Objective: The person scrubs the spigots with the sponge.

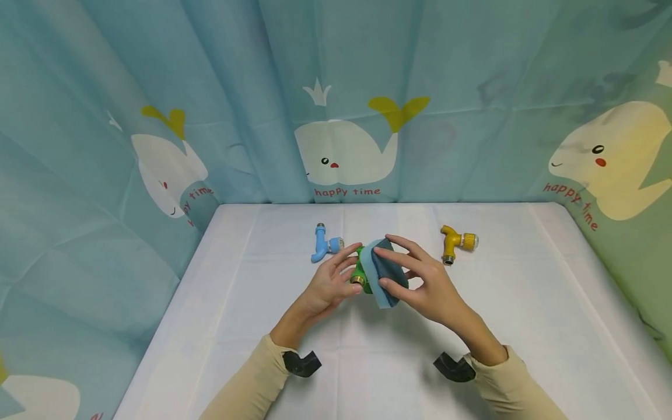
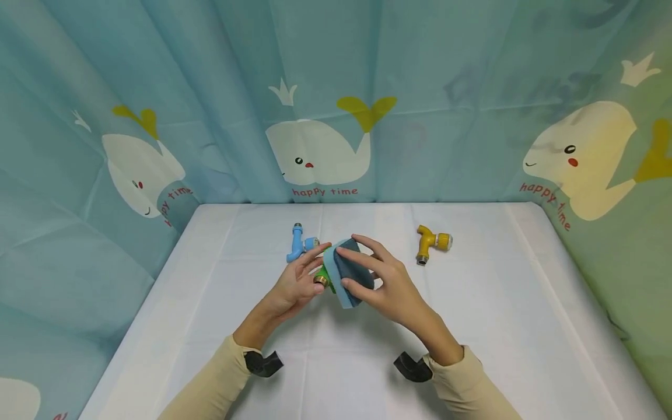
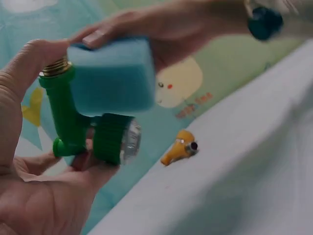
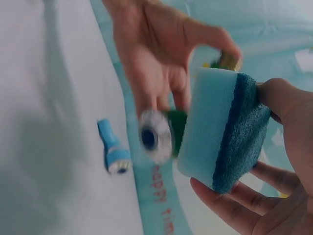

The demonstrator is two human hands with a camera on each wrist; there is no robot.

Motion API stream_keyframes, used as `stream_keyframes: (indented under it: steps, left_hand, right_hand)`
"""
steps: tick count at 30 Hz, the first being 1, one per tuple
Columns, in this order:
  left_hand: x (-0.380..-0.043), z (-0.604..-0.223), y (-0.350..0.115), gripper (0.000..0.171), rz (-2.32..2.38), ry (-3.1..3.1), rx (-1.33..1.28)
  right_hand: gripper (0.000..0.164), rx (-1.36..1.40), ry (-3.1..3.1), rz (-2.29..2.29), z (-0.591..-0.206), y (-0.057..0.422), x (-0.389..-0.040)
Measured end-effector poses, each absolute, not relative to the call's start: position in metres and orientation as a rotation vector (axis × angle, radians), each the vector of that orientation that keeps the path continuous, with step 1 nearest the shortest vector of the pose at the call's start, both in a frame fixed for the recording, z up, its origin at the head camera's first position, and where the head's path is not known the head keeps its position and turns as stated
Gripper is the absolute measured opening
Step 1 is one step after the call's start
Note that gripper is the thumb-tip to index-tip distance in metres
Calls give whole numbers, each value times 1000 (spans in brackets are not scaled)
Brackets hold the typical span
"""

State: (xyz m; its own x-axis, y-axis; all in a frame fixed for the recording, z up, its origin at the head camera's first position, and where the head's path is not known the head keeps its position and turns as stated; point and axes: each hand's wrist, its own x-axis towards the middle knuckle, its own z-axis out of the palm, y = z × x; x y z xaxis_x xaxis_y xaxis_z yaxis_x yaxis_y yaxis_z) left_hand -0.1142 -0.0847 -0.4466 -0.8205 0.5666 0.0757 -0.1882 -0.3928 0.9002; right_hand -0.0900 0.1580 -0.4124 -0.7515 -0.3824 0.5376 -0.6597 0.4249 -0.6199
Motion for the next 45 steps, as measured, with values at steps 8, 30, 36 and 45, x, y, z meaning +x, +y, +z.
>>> stream_keyframes:
  steps: [8, 30, 36, 45]
  left_hand:
    - [-113, -447, -85, 108, 2210, 1490, 709]
    - [-115, -438, -93, 95, 1969, 1799, 876]
    - [-113, -442, -92, 97, 2015, 1800, 862]
    - [-110, -436, -90, 100, 1985, 1932, 911]
  right_hand:
    - [58, 990, -2369, 1241, -410, 153, -88]
    - [51, 1185, -2425, 989, -399, 164, -92]
    - [52, 983, -2465, 992, -408, 163, -94]
    - [50, 836, -2498, 1157, -413, 161, -92]
